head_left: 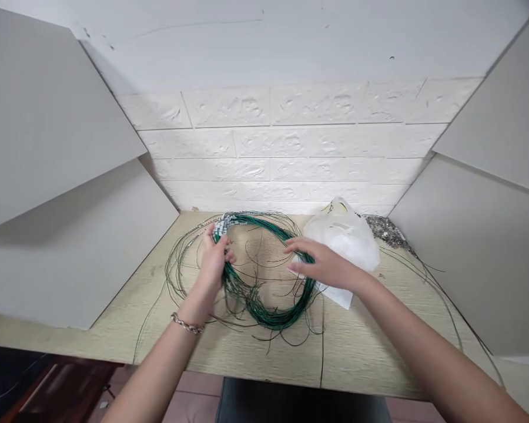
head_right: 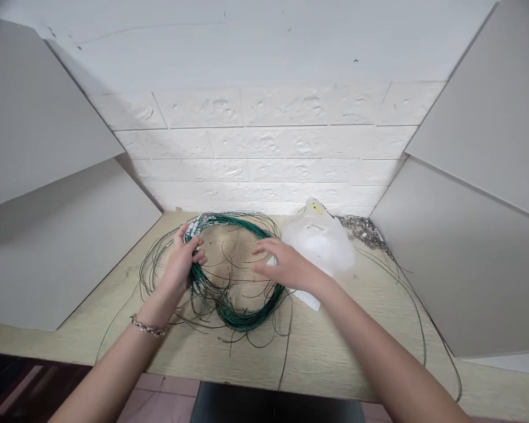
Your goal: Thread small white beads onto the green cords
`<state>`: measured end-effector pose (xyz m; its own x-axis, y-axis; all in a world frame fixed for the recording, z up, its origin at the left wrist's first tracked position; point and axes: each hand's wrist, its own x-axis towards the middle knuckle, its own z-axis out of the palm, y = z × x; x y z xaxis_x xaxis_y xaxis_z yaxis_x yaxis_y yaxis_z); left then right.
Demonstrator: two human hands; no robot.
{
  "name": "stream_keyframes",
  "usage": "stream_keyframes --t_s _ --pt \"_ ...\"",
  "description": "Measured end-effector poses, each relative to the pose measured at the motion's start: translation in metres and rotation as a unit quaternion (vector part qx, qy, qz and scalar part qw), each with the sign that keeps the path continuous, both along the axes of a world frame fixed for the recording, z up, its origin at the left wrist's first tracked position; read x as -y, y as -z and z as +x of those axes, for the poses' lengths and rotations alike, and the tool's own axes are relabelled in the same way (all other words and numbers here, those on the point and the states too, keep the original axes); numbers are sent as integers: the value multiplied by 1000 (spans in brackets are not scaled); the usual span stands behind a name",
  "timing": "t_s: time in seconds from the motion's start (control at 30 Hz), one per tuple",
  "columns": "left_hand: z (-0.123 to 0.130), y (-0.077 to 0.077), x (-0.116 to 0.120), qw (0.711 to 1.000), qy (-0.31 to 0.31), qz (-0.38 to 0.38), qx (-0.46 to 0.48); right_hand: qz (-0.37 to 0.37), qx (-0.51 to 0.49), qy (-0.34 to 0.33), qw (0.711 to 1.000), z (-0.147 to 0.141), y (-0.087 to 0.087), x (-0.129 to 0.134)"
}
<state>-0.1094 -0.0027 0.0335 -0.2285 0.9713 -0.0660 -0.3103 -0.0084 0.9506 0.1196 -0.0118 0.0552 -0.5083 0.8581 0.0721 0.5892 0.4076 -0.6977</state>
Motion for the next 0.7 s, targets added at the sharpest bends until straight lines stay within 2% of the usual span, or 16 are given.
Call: stream_keyframes --t_s 0.07,0.13,0.2,0.3,0.37,0.4,0.47,0.53,0.6,0.7 --pt "20 1 14 999 -26 33 -6 -7 -87 64 994 -19 -3 -7" --pt "33 -3 23 996 -60 61 2 -40 -124 53 990 -36 -3 -10" --pt "38 -13 27 991 -99 81 25 -68 -133 8 989 -48 -5 -7" --pt "33 -35 27 978 -157 116 72 -92 -115 -108 983 -54 -7 8" --pt "28 -50 26 965 -193 154 93 -69 -77 -161 981 -53 -5 20" --pt "26 -57 26 957 -207 176 100 -42 -50 -163 984 -52 -2 24" --pt "24 -68 27 944 -225 216 108 21 -1 -130 991 -49 7 29" --pt "29 -71 30 938 -231 234 110 60 11 -94 994 -42 14 28" --pt "39 -68 33 941 -223 233 99 54 -42 -63 996 -31 15 26" --pt "58 -55 40 955 -193 216 57 23 -203 -14 979 -13 0 29"
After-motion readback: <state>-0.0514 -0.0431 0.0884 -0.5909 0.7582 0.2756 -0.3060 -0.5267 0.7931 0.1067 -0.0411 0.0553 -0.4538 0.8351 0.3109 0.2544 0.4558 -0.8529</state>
